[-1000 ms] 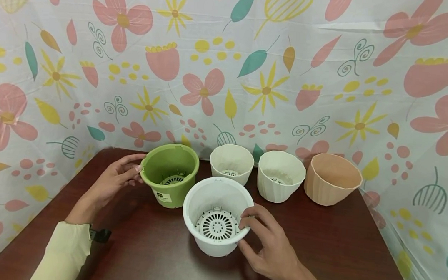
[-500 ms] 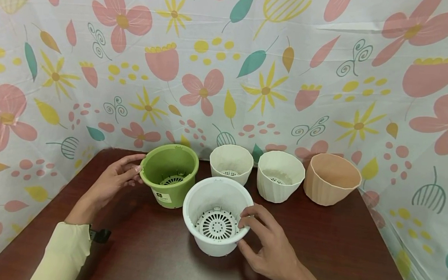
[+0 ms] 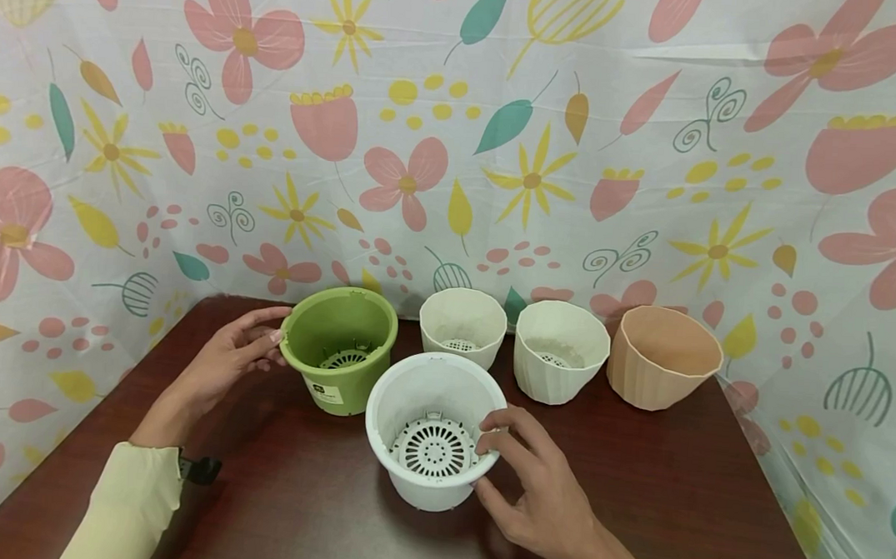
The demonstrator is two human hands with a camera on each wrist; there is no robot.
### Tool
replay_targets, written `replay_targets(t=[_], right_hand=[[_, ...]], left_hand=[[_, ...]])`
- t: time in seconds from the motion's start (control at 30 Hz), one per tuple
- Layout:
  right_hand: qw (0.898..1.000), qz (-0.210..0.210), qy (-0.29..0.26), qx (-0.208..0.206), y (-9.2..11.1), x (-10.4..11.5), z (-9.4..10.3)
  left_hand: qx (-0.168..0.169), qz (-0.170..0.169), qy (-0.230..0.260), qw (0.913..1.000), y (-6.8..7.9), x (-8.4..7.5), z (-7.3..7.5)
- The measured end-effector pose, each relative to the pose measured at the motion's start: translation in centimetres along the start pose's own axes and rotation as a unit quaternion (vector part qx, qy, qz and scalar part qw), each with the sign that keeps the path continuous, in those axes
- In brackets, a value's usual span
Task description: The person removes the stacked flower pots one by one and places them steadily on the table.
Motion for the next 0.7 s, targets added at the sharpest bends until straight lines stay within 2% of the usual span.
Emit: replay_targets(t=[0.4, 0.7], right_hand=[[1.000, 0.010, 0.019, -0.014, -0.15, -0.27, 0.19], [0.999, -0.002, 0.032, 0.014, 0.08, -0.31, 0.39]], left_hand=[[0.003, 0.003, -0.003, 1.0000, 0.01, -0.07, -0.05], [0.001, 0.003, -0.004, 1.0000, -0.02, -0.07, 0.03]])
Point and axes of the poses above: each hand's wrist, its own y-axis away from the middle knuckle, its own z-axis out of the back of the hand, x = y × z, the point moved 3 cm from there along -y, towards the middle knuckle, and after that the axes turned 4 degrees about z, right-handed, at the moved point
